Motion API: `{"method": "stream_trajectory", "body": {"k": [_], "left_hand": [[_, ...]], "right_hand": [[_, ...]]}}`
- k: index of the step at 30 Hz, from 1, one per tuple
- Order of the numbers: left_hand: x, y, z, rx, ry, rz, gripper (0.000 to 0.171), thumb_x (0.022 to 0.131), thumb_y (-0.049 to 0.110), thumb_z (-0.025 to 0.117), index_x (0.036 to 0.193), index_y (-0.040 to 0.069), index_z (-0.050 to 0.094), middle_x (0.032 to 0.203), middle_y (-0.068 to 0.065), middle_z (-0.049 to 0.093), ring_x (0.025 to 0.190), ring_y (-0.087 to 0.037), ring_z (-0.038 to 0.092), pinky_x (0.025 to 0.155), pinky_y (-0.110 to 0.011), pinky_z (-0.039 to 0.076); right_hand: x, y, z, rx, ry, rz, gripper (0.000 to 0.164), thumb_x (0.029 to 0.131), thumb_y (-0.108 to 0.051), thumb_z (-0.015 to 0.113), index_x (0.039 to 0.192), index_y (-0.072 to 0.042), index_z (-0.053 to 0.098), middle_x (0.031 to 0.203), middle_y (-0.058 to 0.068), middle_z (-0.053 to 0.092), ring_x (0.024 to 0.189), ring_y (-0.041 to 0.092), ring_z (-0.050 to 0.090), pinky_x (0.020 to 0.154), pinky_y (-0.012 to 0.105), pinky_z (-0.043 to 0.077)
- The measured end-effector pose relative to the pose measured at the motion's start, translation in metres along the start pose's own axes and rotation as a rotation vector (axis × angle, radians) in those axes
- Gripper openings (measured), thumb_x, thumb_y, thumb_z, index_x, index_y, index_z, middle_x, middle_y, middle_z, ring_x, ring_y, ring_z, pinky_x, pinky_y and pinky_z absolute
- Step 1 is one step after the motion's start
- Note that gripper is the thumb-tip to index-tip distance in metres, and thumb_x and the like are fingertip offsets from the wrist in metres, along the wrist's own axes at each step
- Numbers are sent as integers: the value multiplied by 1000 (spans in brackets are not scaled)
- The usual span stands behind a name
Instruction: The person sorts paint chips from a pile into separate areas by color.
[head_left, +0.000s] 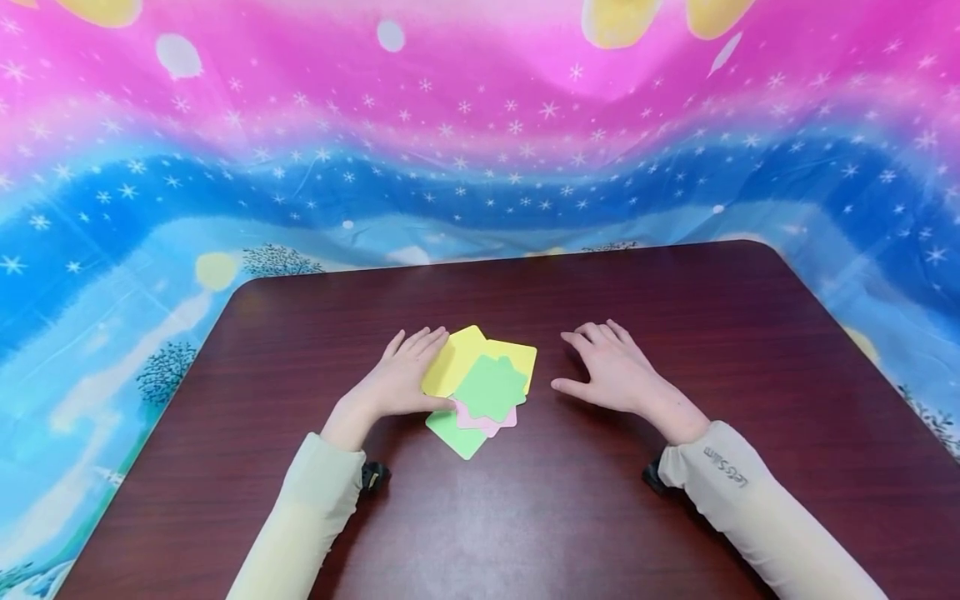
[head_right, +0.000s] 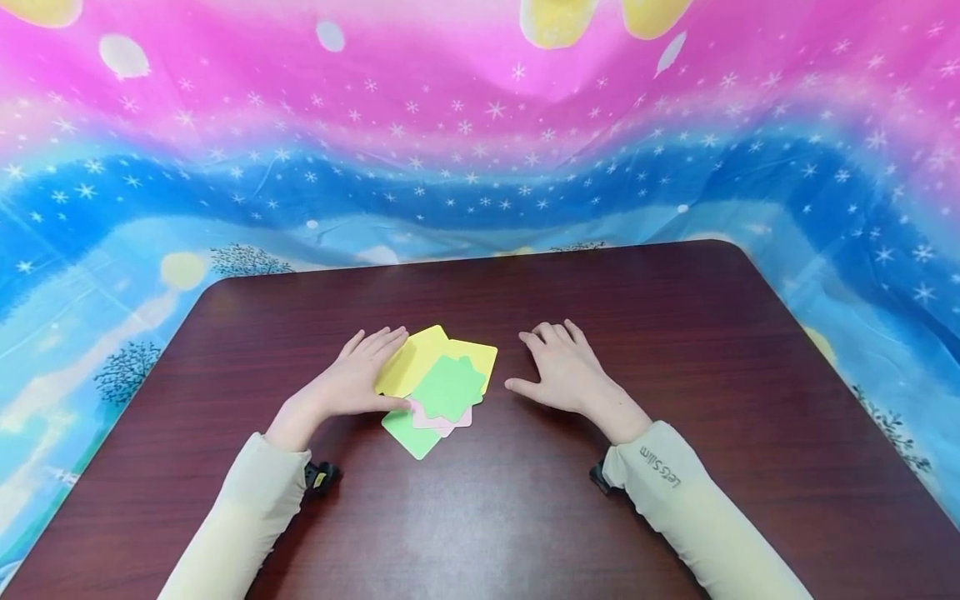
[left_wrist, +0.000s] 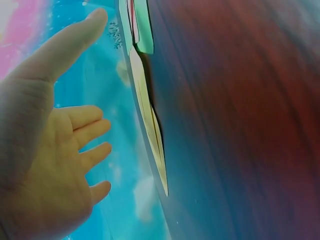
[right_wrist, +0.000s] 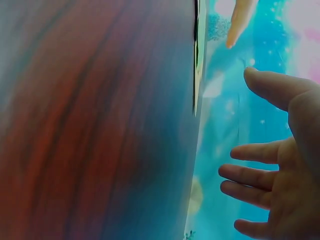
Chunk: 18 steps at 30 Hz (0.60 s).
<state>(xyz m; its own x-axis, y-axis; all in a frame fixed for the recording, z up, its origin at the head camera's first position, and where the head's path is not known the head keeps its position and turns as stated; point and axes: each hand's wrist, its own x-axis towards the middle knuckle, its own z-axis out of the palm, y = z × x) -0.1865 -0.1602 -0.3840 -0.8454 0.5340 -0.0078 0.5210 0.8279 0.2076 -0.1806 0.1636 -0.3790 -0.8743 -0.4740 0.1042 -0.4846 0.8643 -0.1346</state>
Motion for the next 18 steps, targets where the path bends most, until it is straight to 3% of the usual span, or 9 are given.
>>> {"method": "stream_trajectory", "body": {"k": [18], "left_hand": [[13, 14, 1, 13, -75, 63, 89, 67, 51, 72, 137, 7, 39, 138, -8, 41, 132, -33, 30, 109, -47, 14]], "right_hand": [[11, -33, 6, -14, -86, -55, 75, 73, -61, 60, 124, -6, 53, 114, 10, 55, 108, 29, 49, 102, 50, 26]]}}
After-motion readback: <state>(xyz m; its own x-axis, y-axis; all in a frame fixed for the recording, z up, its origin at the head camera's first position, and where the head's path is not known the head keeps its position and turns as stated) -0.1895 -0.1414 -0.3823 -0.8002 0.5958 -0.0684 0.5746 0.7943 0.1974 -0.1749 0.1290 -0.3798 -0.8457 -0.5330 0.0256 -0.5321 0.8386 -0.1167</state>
